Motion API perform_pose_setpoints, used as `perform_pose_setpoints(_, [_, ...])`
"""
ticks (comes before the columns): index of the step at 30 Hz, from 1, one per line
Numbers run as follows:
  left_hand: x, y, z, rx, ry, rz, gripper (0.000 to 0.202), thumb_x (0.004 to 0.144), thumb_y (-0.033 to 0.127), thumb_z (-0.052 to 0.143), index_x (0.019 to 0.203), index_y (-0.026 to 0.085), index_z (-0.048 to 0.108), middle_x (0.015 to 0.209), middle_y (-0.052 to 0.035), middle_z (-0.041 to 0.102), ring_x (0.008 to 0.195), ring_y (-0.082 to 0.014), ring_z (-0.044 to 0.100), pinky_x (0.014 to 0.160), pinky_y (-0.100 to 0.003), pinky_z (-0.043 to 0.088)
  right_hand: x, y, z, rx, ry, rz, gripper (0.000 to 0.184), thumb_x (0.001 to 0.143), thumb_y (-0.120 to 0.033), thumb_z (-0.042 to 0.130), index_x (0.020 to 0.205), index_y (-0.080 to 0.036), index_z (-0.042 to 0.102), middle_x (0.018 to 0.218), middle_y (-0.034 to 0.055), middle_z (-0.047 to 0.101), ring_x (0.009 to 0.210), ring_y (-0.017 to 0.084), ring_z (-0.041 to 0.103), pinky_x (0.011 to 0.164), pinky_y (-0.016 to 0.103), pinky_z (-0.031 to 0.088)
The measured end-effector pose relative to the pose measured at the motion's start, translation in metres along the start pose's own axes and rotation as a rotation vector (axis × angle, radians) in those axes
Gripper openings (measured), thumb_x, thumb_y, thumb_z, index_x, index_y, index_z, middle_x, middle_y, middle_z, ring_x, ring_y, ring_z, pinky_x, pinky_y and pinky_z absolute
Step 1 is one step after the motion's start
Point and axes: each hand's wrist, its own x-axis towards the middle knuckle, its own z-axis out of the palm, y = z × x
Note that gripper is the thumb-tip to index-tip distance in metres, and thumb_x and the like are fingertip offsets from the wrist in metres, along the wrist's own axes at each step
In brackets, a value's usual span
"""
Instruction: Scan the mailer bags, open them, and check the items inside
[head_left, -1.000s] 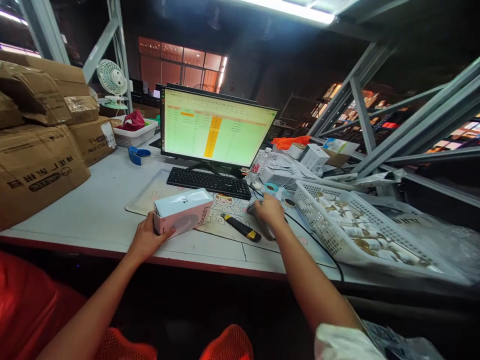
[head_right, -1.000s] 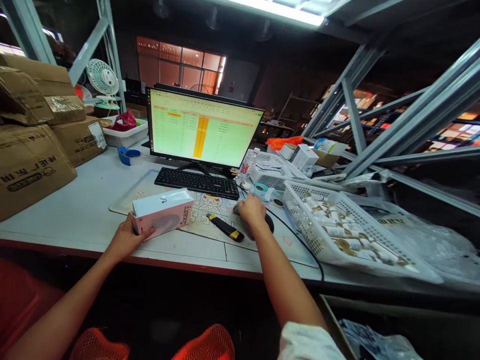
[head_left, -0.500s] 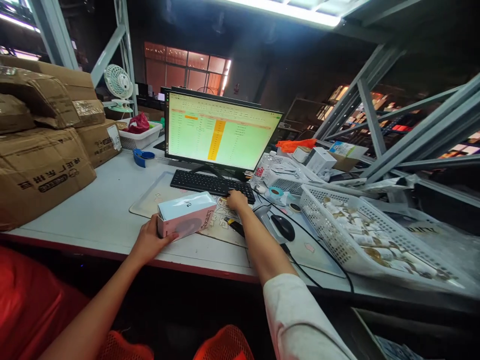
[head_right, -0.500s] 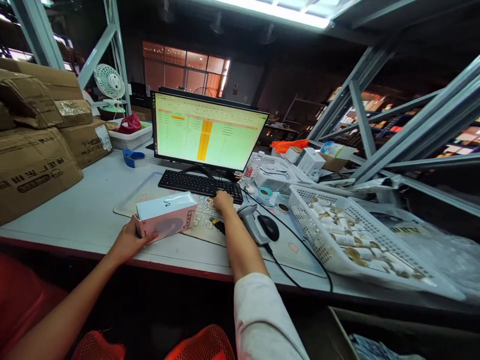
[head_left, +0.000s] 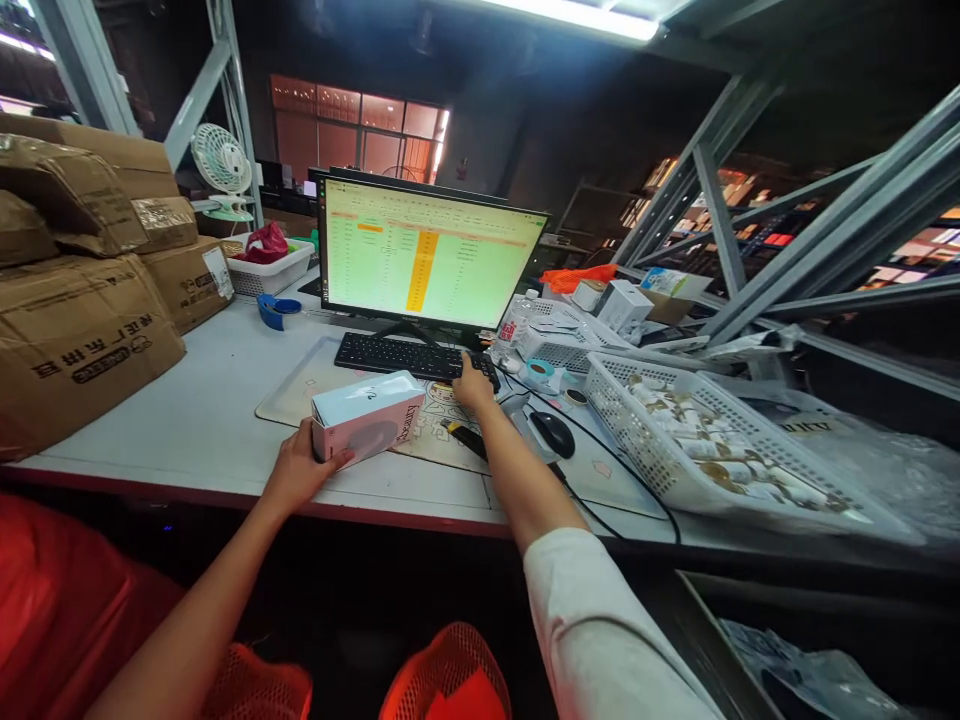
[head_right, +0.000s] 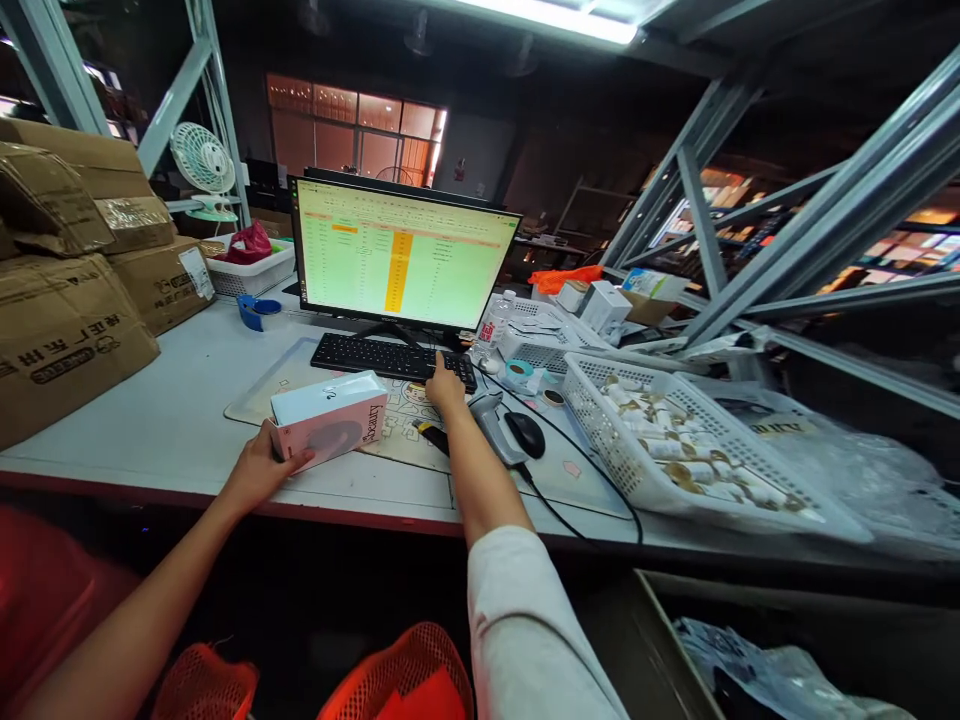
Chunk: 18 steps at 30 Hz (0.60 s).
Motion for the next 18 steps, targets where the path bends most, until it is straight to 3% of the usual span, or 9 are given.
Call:
perform_pose_setpoints(2, [0.000,0.000,0.000,0.004,0.002,0.005,0.058,0.077,0.064,0.073,0.112,0.024,0.050,0.105,-0.0087,0.071,0.099,-0.0314,0.069,0.078,-0.039,0.054,-0.006,-0.004,0.005,0.027,0.027,0.012,0.068,0.101,-0.025,0.042,0.163,-0.011,0.020,0.132,0.0257,0.064,0.124,0.033,0.061,0.104,0.043,0.044])
perform_pose_setpoints(5, [0.000,0.003,-0.002,0.002,0.004,0.009,0.057,0.077,0.063,0.073,0.111,0.023,0.050,0.104,-0.0091,0.071,0.097,-0.0312,0.069,0.075,-0.038,0.054,-0.010,-0.014,-0.001,0.079,-0.018,-0.036,0.056,0.097,-0.023,0.051,0.151,-0.013,0.048,0.127,0.0238,0.067,0.121,0.032,0.063,0.103,0.041,0.045])
perform_pose_setpoints(7, [-0.001,0.005,-0.003,-0.001,0.005,0.013,0.055,0.078,0.061,0.073,0.112,0.023,0.051,0.104,-0.0094,0.071,0.096,-0.0307,0.070,0.075,-0.038,0.054,-0.010,-0.023,-0.015,0.108,-0.015,-0.099,0.047,0.097,-0.024,0.053,0.142,-0.011,0.059,0.126,0.0237,0.068,0.121,0.032,0.063,0.104,0.041,0.045])
perform_pose_setpoints(10, [-0.002,0.007,-0.003,-0.013,0.017,0.040,0.056,0.079,0.059,0.073,0.117,0.023,0.052,0.106,-0.0097,0.072,0.098,-0.0305,0.070,0.076,-0.038,0.054,-0.022,-0.041,-0.042,0.188,0.050,-0.281,0.048,0.105,-0.035,0.041,0.147,-0.017,0.056,0.135,0.0175,0.065,0.126,0.028,0.059,0.107,0.040,0.043])
perform_pose_setpoints(13, [-0.002,0.002,-0.001,-0.040,0.035,0.115,0.062,0.079,0.058,0.073,0.124,0.022,0.050,0.111,-0.0105,0.071,0.103,-0.0309,0.069,0.082,-0.040,0.056,-0.061,-0.059,-0.057,0.256,-0.004,-0.730,0.061,0.097,-0.048,0.059,0.153,-0.027,0.047,0.152,0.0098,0.052,0.137,0.026,0.049,0.113,0.041,0.041])
perform_pose_setpoints(15, [-0.003,-0.005,0.002,-0.048,0.037,0.177,0.066,0.077,0.058,0.075,0.127,0.022,0.049,0.114,-0.0109,0.070,0.104,-0.0313,0.069,0.086,-0.042,0.056,-0.096,-0.066,-0.056,0.203,-0.022,-0.965,0.085,0.082,-0.047,0.079,0.156,-0.026,0.043,0.155,0.0129,0.047,0.141,0.031,0.043,0.116,0.048,0.038])
perform_pose_setpoints(16, [-0.004,-0.008,0.002,-0.046,0.041,0.210,0.069,0.076,0.058,0.076,0.128,0.022,0.049,0.116,-0.0117,0.069,0.106,-0.0321,0.068,0.089,-0.044,0.055,-0.112,-0.067,-0.056,0.146,-0.005,-0.997,0.092,0.076,-0.044,0.085,0.155,-0.023,0.043,0.152,0.0160,0.049,0.139,0.034,0.044,0.115,0.051,0.037])
perform_pose_setpoints(18, [-0.007,-0.009,0.001,-0.039,0.060,0.289,0.076,0.074,0.059,0.077,0.133,0.022,0.048,0.127,-0.0149,0.065,0.117,-0.0354,0.063,0.100,-0.051,0.051,-0.138,-0.056,-0.058,0.044,0.037,-0.923,0.088,0.072,-0.037,0.089,0.148,-0.018,0.050,0.140,0.0185,0.057,0.130,0.036,0.050,0.111,0.053,0.041])
